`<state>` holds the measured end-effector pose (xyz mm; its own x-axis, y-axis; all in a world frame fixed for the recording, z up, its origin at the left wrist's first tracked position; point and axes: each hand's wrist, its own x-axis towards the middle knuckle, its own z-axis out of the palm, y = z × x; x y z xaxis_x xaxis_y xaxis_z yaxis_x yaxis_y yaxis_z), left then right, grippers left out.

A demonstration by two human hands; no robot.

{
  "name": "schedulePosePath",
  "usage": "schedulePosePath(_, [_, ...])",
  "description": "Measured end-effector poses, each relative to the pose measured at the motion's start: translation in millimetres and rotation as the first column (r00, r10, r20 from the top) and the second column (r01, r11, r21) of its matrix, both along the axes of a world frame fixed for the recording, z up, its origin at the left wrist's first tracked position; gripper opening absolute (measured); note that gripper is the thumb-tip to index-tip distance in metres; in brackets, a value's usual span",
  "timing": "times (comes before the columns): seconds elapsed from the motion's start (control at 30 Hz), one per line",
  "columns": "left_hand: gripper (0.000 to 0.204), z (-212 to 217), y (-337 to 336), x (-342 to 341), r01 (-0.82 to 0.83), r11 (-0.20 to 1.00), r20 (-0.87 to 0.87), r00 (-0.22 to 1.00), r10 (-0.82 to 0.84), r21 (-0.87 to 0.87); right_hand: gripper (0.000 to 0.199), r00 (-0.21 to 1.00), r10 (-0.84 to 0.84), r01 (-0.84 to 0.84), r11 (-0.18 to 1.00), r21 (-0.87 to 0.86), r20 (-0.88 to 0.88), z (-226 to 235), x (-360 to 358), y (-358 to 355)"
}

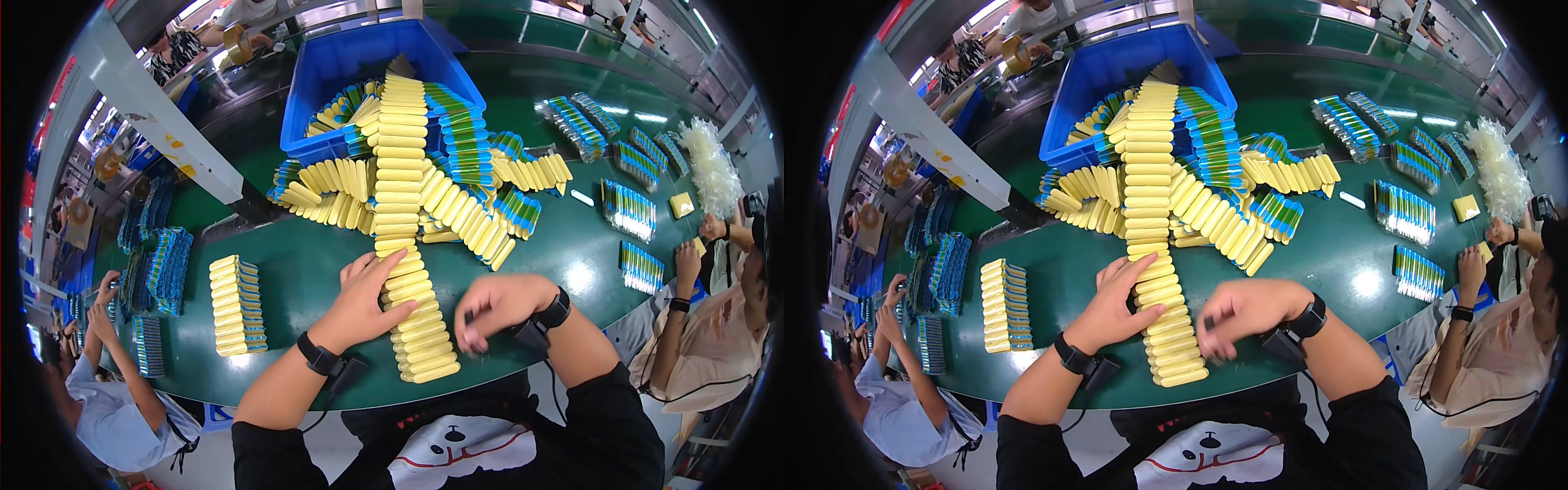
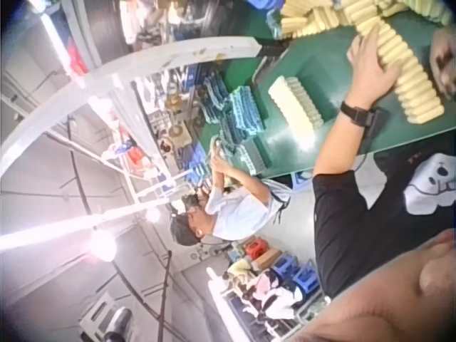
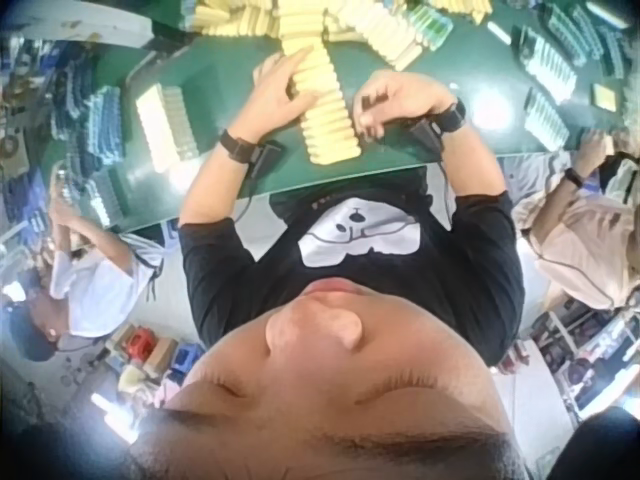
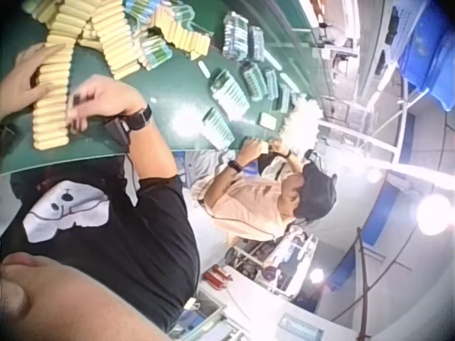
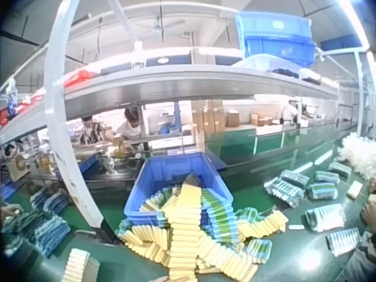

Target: The person uses a small blade to cut a long strip of yellow-wrapped batteries into individual pieces, stacking them on the table. They then pick up a new strip from a blue bin and continue the process.

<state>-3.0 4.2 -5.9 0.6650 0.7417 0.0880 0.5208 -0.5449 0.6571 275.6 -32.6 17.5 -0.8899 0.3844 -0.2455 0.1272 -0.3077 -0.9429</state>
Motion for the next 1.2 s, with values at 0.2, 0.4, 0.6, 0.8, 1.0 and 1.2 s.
schedulePosePath(0.2, [0.084, 1.9, -2.9, 3.2, -0.024, 0.999, 0.052, 0.998, 0.025, -0.026, 0.016, 0.692, -0.662, 0.718, 0.586, 0.376, -0.290, -25.3, -31.7, 9.4])
schedulePosePath(0.4, [0.090, -4.5, -3.5, 2.0, -0.038, 0.999, 0.066, 0.997, 0.038, 0.005, 0.018, 0.781, -0.585, 0.538, 0.449, 0.714, -0.221, -22.2, -50.7, 9.5])
schedulePosePath(0.6, [0.093, -2.9, -3.4, 2.0, -0.036, 0.999, 0.050, 0.998, 0.036, 0.005, 0.014, 0.754, -0.636, 0.499, 0.390, 0.774, -0.166, -21.3, -38.6, 8.5])
schedulePosePath(0.8, [0.090, -3.8, -4.2, -1.1, -0.046, 0.999, 0.172, 0.984, 0.049, -0.022, 0.012, 0.679, -0.683, 0.632, 0.359, 0.686, -0.268, -13.8, -27.0, 2.9])
schedulePosePath(1.0, [0.085, 15.9, -23.5, 3.2, 0.223, 0.971, 0.256, 0.937, -0.238, 0.087, 0.011, 0.765, -0.563, 0.635, 0.584, 0.505, -0.312, -13.9, -23.0, -4.5])
schedulePosePath(1.2, [0.086, 15.0, -26.6, -0.1, 0.348, 0.936, 0.237, 0.906, -0.350, 0.052, 0.015, 0.893, -0.397, 0.425, 0.899, 0.105, -0.210, -2.8, -16.8, -16.3])
